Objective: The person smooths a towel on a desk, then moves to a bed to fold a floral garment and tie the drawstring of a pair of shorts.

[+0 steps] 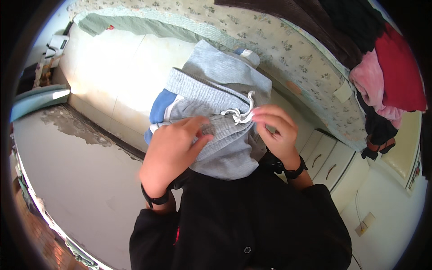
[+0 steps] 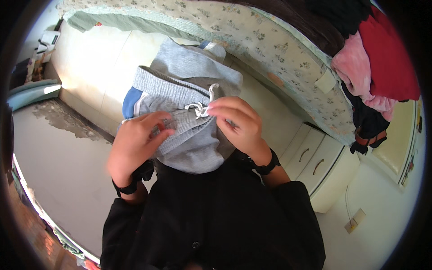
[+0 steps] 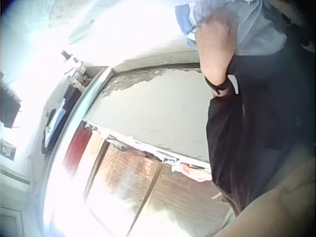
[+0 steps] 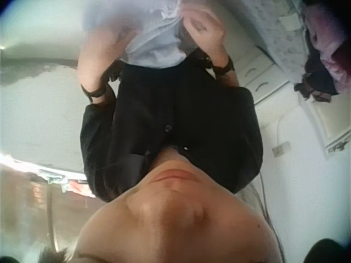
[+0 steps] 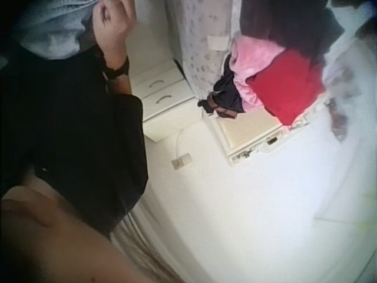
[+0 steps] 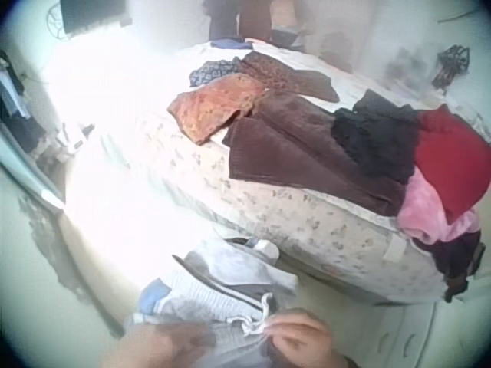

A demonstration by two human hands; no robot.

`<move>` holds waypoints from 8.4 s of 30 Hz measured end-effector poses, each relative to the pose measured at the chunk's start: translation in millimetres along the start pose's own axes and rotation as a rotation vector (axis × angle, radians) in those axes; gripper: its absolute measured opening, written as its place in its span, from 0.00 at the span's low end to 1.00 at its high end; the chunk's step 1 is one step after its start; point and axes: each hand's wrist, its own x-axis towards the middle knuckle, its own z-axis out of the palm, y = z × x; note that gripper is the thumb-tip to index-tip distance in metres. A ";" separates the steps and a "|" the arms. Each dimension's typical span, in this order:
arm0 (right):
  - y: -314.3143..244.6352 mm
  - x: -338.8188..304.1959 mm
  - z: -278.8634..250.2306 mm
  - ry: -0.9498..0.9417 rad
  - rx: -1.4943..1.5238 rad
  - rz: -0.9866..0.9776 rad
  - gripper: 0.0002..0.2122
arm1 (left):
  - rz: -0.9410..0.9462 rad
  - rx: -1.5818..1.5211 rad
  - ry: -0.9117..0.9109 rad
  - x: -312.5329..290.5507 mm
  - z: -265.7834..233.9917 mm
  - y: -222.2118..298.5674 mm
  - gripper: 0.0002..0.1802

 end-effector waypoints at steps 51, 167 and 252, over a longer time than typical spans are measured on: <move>-32.5 11.6 -34.5 -0.954 0.750 0.308 0.09 | 0.393 0.054 0.367 25.2 77.3 -14.7 0.20; -0.4 58.2 84.4 -0.264 0.145 -0.172 0.17 | 0.406 -1.321 0.862 19.6 102.5 -38.2 0.21; -38.5 5.1 134.6 -0.579 0.011 -0.681 0.12 | 0.181 1.341 0.919 78.4 -155.1 -113.6 0.10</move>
